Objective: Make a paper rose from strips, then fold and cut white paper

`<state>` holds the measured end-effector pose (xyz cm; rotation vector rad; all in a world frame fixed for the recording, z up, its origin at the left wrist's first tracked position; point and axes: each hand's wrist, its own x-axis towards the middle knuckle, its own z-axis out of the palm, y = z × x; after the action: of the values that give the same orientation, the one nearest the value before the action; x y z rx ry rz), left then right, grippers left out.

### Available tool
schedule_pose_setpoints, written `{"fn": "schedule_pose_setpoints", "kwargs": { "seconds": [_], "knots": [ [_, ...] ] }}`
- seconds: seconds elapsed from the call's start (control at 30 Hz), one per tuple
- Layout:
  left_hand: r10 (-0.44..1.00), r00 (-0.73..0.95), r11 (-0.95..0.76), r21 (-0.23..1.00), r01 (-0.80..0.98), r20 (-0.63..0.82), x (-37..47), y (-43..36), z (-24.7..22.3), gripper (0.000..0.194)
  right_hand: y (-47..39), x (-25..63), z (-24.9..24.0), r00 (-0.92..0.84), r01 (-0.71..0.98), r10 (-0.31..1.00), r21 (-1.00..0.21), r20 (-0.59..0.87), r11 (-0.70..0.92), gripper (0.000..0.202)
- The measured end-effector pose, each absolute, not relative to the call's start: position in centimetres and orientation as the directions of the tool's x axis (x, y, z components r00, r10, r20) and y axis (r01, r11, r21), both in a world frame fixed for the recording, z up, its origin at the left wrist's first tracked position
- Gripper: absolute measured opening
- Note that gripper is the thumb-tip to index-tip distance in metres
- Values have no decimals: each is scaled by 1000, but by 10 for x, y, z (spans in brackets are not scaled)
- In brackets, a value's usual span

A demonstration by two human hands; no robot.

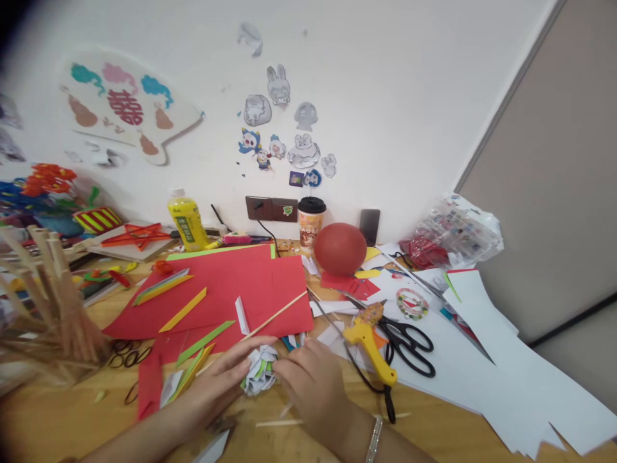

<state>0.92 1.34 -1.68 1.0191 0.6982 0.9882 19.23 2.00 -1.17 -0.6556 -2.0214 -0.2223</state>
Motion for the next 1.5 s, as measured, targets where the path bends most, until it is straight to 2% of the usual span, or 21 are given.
{"fn": "schedule_pose_setpoints", "kwargs": {
  "seconds": [0.17,0.37,0.57,0.77,0.97,1.07,1.17,1.3,1.4,1.5],
  "knots": [
    [907,421,136,956,-261,-14,8,15,-21,38,19,194,-11,-407,530,365,-109,837,841,22],
    [909,416,131,971,-198,-38,9,16,-22,43,20,196,-17,-499,566,348,-6,793,824,18],
    [932,362,114,974,-196,-36,11,16,-19,39,23,193,-22,-522,618,381,30,763,786,21],
    [925,380,75,970,-233,20,14,13,-25,40,28,190,-17,-458,599,254,84,852,796,25],
    [946,324,34,984,-174,25,15,16,-33,48,32,188,-21,-444,593,226,96,867,799,27],
    [952,306,40,985,-167,13,16,15,-30,52,35,188,-26,-462,608,192,152,866,779,26],
    [962,273,48,982,-183,4,16,14,-25,53,37,189,-31,-518,627,141,262,844,734,24],
    [967,256,72,959,-275,0,18,13,-22,51,39,190,-31,-594,619,120,358,795,699,27],
    [966,259,79,936,-343,13,20,14,-23,49,37,188,-26,-599,627,159,337,785,702,31],
    [964,265,80,923,-376,24,22,14,-26,51,33,187,-21,-557,629,201,252,806,736,29]
  ]
}}
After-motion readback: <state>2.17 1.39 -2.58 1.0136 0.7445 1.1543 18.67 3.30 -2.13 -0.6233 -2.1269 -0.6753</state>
